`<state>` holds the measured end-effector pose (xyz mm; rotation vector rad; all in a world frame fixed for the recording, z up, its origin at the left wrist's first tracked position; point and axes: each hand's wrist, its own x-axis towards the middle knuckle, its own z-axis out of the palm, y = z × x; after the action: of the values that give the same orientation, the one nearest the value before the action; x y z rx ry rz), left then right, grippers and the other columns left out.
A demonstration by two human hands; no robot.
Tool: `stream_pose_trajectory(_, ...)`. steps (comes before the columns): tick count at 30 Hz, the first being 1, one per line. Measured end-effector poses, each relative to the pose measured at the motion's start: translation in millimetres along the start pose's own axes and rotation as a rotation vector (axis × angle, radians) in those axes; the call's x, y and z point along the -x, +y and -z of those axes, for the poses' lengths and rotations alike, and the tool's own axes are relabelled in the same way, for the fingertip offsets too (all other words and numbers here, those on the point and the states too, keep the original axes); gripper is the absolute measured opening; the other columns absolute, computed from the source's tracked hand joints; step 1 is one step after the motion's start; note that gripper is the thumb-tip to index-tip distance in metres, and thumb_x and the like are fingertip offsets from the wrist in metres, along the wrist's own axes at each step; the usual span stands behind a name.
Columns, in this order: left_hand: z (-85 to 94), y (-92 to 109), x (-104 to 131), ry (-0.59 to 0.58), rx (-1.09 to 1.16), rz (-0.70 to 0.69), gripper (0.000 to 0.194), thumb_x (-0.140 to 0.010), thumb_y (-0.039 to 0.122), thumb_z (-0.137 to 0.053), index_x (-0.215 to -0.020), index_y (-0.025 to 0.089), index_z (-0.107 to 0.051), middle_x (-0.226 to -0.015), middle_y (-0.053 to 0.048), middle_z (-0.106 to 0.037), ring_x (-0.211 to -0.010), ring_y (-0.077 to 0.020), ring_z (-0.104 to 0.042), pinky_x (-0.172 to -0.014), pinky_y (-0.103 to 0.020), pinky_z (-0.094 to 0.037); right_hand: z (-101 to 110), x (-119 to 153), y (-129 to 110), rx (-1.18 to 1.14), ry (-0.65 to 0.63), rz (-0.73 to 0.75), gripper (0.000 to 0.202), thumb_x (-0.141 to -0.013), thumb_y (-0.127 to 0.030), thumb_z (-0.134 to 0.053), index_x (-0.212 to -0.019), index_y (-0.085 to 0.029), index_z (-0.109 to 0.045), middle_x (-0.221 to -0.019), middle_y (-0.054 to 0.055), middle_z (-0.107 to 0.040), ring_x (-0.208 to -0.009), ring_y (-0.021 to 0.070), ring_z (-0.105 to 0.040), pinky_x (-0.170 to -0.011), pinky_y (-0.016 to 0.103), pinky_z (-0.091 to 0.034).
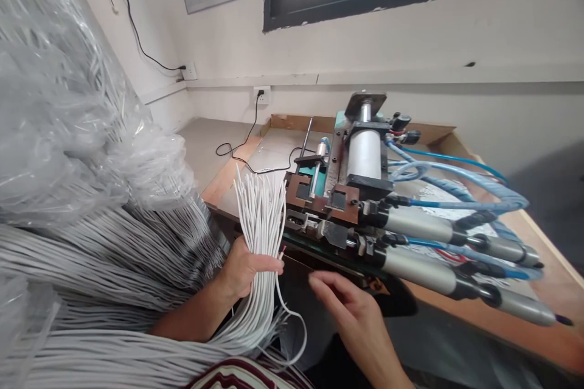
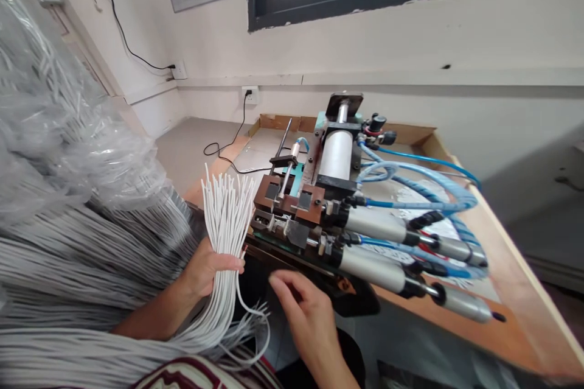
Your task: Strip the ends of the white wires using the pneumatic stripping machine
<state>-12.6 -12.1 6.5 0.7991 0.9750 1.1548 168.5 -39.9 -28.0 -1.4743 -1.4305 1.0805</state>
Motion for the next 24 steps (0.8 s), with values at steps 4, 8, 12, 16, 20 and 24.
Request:
stream_pose_trajectory(4,-2.3,2.6,6.1,-0.040,-0.073,-0.031,0.024,-0.045,0.002,-0.068,-0.066,0.012,-0.065,-0.057,0.001,-0.061,-0.052,-0.0115,-0.052,-0.051,-0.024,-0.040,-21.0,-15.7,-47.2,-0.280,-0.101,0.111,0.022,-0.068,-0.039,-0.061,-0.071,-0.019,-0.068,-0.064,0.003,-0.060,-0.059,0.0162,-0.051,-0.053,0.026,-0.040)
stream_pose_trajectory(8,-3.4,7.9,9.5,-0.108,-0.073,-0.021,0.016,-0.046,0.007,-0.069,-0.061,0.012,-0.065,-0.054,0.000,-0.061,-0.049,-0.0132,-0.052,-0.050,-0.026,-0.041,-35.5,-20.9,-46.7,-0.609,-0.192,-0.019,0.019,-0.064,-0.033,-0.066,-0.054,-0.017,-0.063,-0.054,0.000,-0.052,-0.051,0.0115,-0.043,-0.049,0.023,-0.035)
stream_pose_trajectory(12,-3.9,7.4,8.1,-0.194,-0.034,0.051,0.014,-0.046,0.011,-0.069,-0.059,0.011,-0.065,-0.051,-0.002,-0.061,-0.048,-0.0150,-0.055,-0.050,-0.027,-0.042,-41.6,-11.7,-38.1,-0.836,-0.127,-0.209,0.019,-0.059,-0.032,-0.068,-0.052,-0.016,-0.062,-0.050,-0.001,-0.049,-0.046,0.0104,-0.041,-0.046,0.024,-0.034)
stream_pose_trajectory(16,-1.9,2.9,7.4,-0.177,-0.018,0.077,0.014,-0.046,0.009,-0.068,-0.060,0.011,-0.065,-0.048,0.000,-0.060,-0.042,-0.0108,-0.051,-0.043,-0.023,-0.039,-43.2,-5.0,-43.4,-0.600,0.085,0.070,0.016,-0.065,-0.026,-0.067,-0.053,-0.017,-0.063,-0.062,0.002,-0.054,-0.061,0.0142,-0.048,-0.059,0.026,-0.038)
stream_pose_trajectory(20,2.8,-1.5,9.7,-0.186,0.009,0.106,0.015,-0.046,0.007,-0.066,-0.061,0.010,-0.066,-0.051,-0.001,-0.061,-0.043,-0.0114,-0.053,-0.043,-0.022,-0.039,-40.0,-13.6,-42.6,-0.884,0.015,-0.161,0.023,-0.062,-0.033,-0.067,-0.050,-0.016,-0.059,-0.052,0.000,-0.048,-0.046,0.0102,-0.039,-0.043,0.023,-0.033)
stream_pose_trajectory(24,7.1,-3.8,11.2,-0.105,0.085,0.093,0.020,-0.046,0.006,-0.066,-0.065,0.011,-0.066,-0.051,0.000,-0.060,-0.042,-0.0104,-0.052,-0.042,-0.022,-0.039,-32.3,-9.2,-34.6,-0.694,0.128,-0.086,0.023,-0.070,-0.037,-0.061,-0.057,-0.017,-0.061,-0.055,0.000,-0.052,-0.049,0.0111,-0.042,-0.045,0.022,-0.034)
